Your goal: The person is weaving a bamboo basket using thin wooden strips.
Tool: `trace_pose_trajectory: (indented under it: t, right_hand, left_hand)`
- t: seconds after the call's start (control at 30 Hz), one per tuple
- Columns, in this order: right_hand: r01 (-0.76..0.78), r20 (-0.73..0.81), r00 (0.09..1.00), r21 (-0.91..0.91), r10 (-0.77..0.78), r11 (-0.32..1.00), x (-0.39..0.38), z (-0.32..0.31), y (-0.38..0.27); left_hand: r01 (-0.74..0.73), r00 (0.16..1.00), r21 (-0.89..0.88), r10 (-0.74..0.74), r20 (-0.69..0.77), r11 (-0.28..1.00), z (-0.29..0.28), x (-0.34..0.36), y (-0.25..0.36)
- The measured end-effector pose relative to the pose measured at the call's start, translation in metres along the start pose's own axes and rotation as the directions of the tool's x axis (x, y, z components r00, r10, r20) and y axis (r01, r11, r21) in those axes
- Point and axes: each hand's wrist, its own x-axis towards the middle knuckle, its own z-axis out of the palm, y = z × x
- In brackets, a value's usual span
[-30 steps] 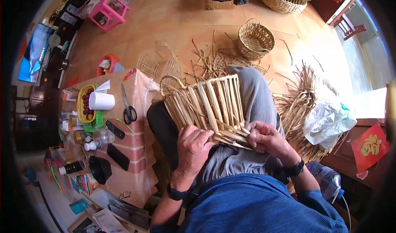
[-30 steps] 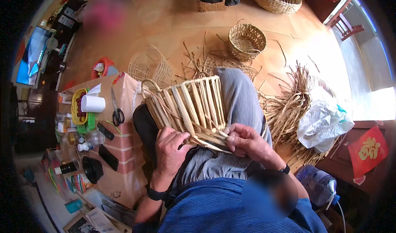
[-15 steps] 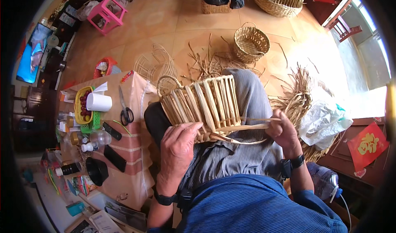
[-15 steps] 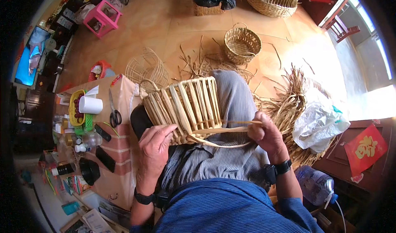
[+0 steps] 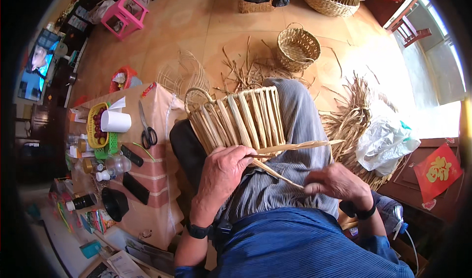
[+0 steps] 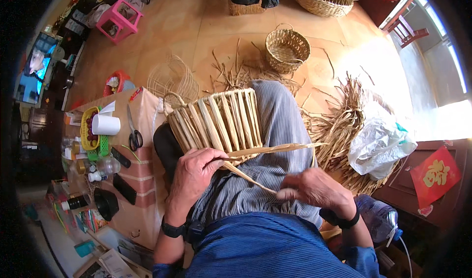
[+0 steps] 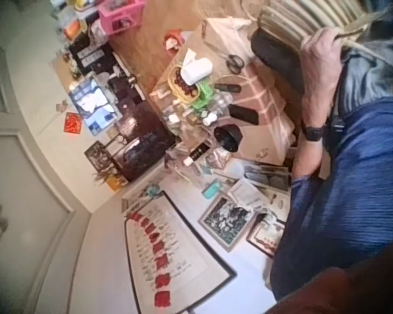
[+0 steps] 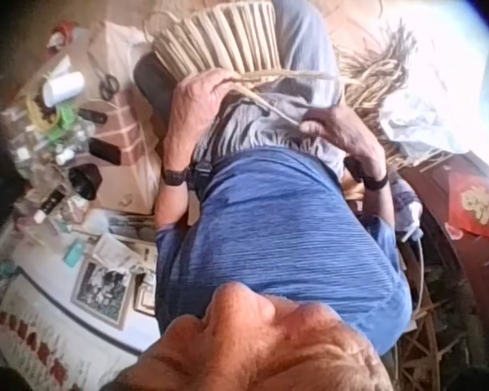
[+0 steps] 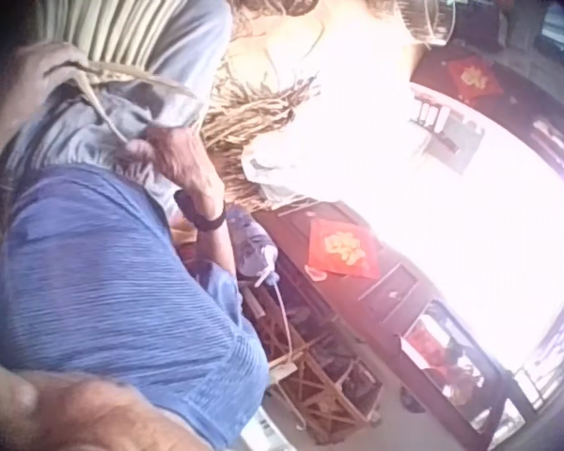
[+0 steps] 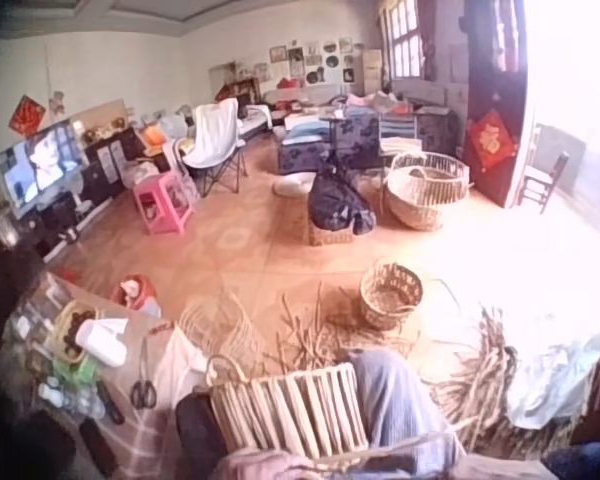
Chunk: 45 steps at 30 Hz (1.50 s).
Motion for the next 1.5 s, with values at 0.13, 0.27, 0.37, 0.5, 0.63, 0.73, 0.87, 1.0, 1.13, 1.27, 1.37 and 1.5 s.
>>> trace_pose_trajectory:
  t: [0.13,0.27,0.37,0.5,0.63,0.73,0.87,1.0,1.13,1.27,1.37,1.5]
  right_hand:
    - [0.122,0.189,0.963,0.336,-0.193,0.934,-0.015,-0.031,-0.045]
    - [0.115,0.088,0.965,0.706,-0.247,0.699,-0.005,-0.037,-0.078]
    - [0.044,-0.007,0.996,0.897,-0.086,0.439,0.01,-0.041,-0.085]
    - [0.304,-0.275,0.945,0.938,-0.175,0.165,0.052,-0.04,-0.049]
    - [0.387,-0.316,0.922,0.752,-0.224,0.534,0.084,-0.028,-0.023]
    - [0.369,-0.219,0.93,0.547,-0.296,0.751,0.101,-0.012,-0.035]
    - [0.228,-0.246,0.968,0.77,-0.053,0.597,0.116,-0.014,-0.036]
    - [0.323,-0.336,0.942,0.883,-0.024,0.34,0.154,-0.026,-0.027]
    - [0.42,-0.389,0.907,0.813,-0.159,0.405,0.182,-0.024,-0.046]
    - [0.443,-0.403,0.884,0.567,-0.235,0.694,0.194,-0.025,-0.052]
    - [0.406,-0.44,0.802,-0.092,-0.403,0.909,0.177,-0.031,-0.066]
    - [0.288,-0.323,0.812,-0.502,-0.485,0.816,0.165,-0.021,-0.072]
  left_hand:
    - [-0.003,1.0,0.032,0.003,-0.004,0.999,0.005,0.002,-0.002]
    - [-0.067,0.998,0.062,0.068,-0.014,0.996,0.007,-0.001,-0.002]
    - [-0.139,0.99,0.084,0.141,-0.019,0.987,-0.001,-0.001,0.004]
    - [-0.071,0.997,0.059,0.073,-0.021,0.996,0.001,-0.004,0.005]
    - [0.013,0.999,0.07,-0.01,-0.043,0.997,0.009,-0.004,-0.003]
    - [0.054,0.998,0.081,-0.051,-0.043,0.995,0.009,-0.002,0.003]
    - [-0.02,0.997,0.134,0.031,-0.076,0.991,0.015,-0.004,-0.001]
    - [-0.128,0.985,0.337,0.16,-0.069,0.933,0.021,-0.012,0.005]
    - [-0.15,0.986,0.712,0.16,0.053,0.686,0.036,-0.017,0.011]
    - [-0.148,0.989,0.868,0.074,0.128,0.474,0.037,-0.009,0.029]
    - [-0.117,0.992,0.74,0.042,0.119,0.662,0.03,-0.007,0.026]
    - [-0.055,0.998,0.556,0.052,0.022,0.829,0.037,-0.01,0.02]
